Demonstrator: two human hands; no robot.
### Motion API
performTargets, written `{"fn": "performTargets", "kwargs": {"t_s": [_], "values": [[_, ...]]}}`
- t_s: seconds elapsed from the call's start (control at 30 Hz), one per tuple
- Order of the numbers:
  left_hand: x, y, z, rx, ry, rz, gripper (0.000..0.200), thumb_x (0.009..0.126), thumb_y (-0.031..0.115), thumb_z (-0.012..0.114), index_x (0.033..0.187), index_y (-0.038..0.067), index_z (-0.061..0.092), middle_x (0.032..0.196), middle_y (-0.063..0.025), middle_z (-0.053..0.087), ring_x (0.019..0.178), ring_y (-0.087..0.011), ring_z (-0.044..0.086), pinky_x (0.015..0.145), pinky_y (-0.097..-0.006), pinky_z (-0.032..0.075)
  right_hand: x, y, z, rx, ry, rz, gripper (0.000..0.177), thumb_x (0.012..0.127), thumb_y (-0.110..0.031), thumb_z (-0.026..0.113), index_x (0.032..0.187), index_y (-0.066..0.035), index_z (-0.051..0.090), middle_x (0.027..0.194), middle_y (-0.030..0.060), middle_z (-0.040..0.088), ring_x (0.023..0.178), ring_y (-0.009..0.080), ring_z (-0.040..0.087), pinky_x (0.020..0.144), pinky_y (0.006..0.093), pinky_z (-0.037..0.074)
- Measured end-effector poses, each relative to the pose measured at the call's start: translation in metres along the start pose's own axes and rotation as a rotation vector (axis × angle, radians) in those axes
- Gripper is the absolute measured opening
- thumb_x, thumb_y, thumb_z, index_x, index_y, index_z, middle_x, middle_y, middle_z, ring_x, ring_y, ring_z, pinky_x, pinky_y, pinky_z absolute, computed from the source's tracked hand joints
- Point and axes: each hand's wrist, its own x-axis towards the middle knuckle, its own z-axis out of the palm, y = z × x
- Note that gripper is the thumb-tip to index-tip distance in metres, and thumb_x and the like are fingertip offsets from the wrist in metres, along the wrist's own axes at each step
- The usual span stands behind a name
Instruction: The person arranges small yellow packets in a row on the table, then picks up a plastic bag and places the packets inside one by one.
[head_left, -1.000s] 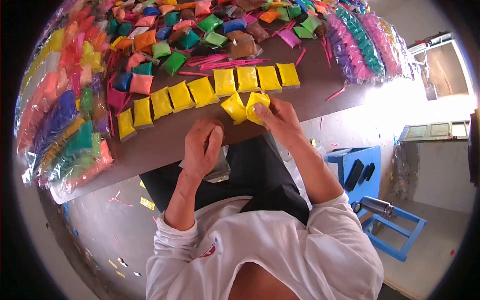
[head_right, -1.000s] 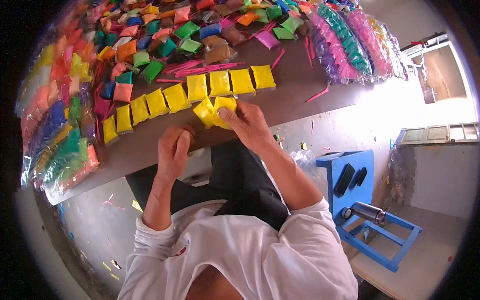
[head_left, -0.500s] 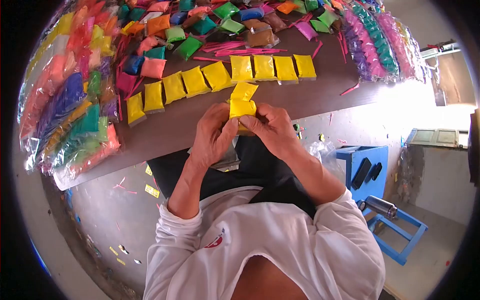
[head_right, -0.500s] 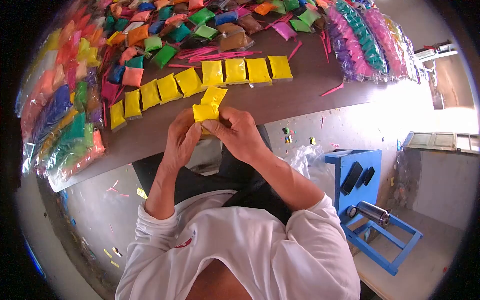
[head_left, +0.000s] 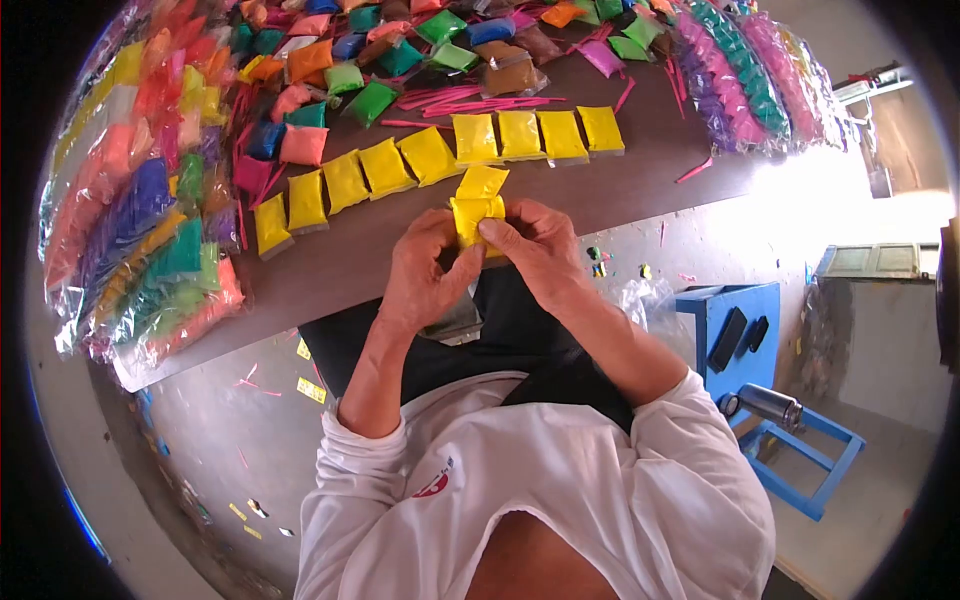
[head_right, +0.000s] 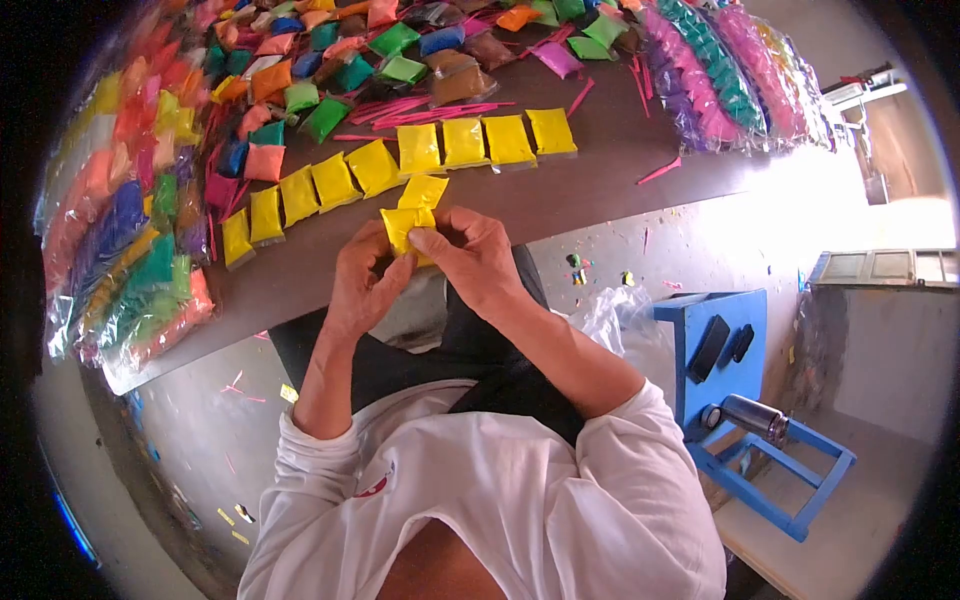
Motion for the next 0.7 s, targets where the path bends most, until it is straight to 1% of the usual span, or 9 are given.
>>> {"fn": "performTargets", "kwargs": {"t_s": [0.17,0.27,0.37,0.43,0.47,0.5,0.57,0.63,0.7], "values": [[0.002,0.006,-0.002,0.072,-0.026,-0.012,0.021,0.086,0.018,0.066,0.085,-0.003,0.065,0.087,-0.0171,0.061,0.080,-0.0334,0.058,0.068,-0.0384,0.046,0.004,-0.003,-0.003,0.132,-0.090,0.007,0.020,0.093,-0.020,0.065,0.101,-0.001,0.066,0.085,0.0016,0.064,0.076,0.0062,0.056,0.067,0.0205,0.047],[0.001,0.007,0.000,0.102,-0.011,-0.012,0.020,0.086,0.017,0.066,0.084,-0.003,0.064,0.084,-0.0168,0.060,0.077,-0.0334,0.057,0.065,-0.0388,0.045,0.005,0.004,-0.007,-0.002,-0.093,-0.023,0.020,0.093,-0.019,0.065,0.101,0.000,0.065,0.084,0.0013,0.064,0.076,0.0063,0.056,0.067,0.0215,0.047],[-0.004,0.003,0.002,0.073,0.001,-0.054,0.019,0.087,0.015,0.065,0.082,-0.003,0.063,0.080,-0.0162,0.059,0.075,-0.0328,0.056,0.064,-0.0396,0.043,0.002,0.001,-0.003,-0.109,-0.052,-0.118,0.018,0.093,-0.019,0.065,0.091,-0.001,0.064,0.078,0.0000,0.061,0.072,0.0071,0.054,0.060,0.0246,0.045],[0.002,-0.001,-0.001,0.153,-0.050,-0.018,0.019,0.086,0.012,0.065,0.076,-0.003,0.060,0.079,-0.0147,0.059,0.074,-0.0304,0.056,0.065,-0.0389,0.044,0.004,-0.005,-0.019,-0.406,0.036,-0.280,0.019,0.092,-0.018,0.064,0.085,0.000,0.061,0.073,-0.0001,0.057,0.068,0.0081,0.051,0.057,0.0277,0.042],[0.002,-0.001,0.001,0.118,-0.027,-0.002,0.019,0.086,0.011,0.064,0.075,-0.003,0.059,0.079,-0.0140,0.060,0.074,-0.0294,0.056,0.065,-0.0382,0.044,0.004,-0.006,-0.025,-0.551,0.069,-0.353,0.020,0.092,-0.017,0.064,0.082,0.000,0.059,0.071,-0.0001,0.055,0.066,0.0086,0.050,0.055,0.0292,0.040],[0.001,0.000,0.003,0.084,-0.002,0.012,0.019,0.086,0.011,0.064,0.073,-0.003,0.058,0.079,-0.0133,0.060,0.074,-0.0285,0.056,0.066,-0.0376,0.044,0.006,-0.020,-0.030,-0.470,0.228,-0.320,0.021,0.090,-0.016,0.065,0.079,0.000,0.056,0.064,0.0033,0.047,0.061,0.0107,0.045,0.052,0.0331,0.036],[0.001,0.000,0.005,0.058,0.024,0.022,0.019,0.086,0.009,0.063,0.071,-0.002,0.056,0.079,-0.0120,0.062,0.074,-0.0269,0.056,0.067,-0.0363,0.045,0.020,-0.027,-0.072,-0.367,0.472,-0.204,0.020,0.090,-0.016,0.065,0.082,0.001,0.057,0.063,0.0074,0.047,0.061,0.0116,0.044,0.054,0.0333,0.037],[0.001,0.001,0.004,0.074,0.019,0.016,0.019,0.085,0.007,0.062,0.070,-0.002,0.054,0.080,-0.0108,0.063,0.074,-0.0256,0.056,0.067,-0.0351,0.045,0.037,-0.041,-0.119,-0.583,0.615,-0.441,0.023,0.091,-0.018,0.063,0.081,0.002,0.058,0.062,0.0086,0.047,0.062,0.0125,0.043,0.055,0.0334,0.037],[0.002,0.001,0.005,0.083,0.019,0.043,0.017,0.084,0.005,0.062,0.070,-0.001,0.055,0.079,-0.0107,0.063,0.073,-0.0252,0.056,0.067,-0.0350,0.045,0.046,-0.051,-0.159,-0.779,0.598,-0.306,0.026,0.092,-0.021,0.061,0.083,0.003,0.058,0.064,0.0088,0.049,0.061,0.0133,0.043,0.057,0.0338,0.038]]}}
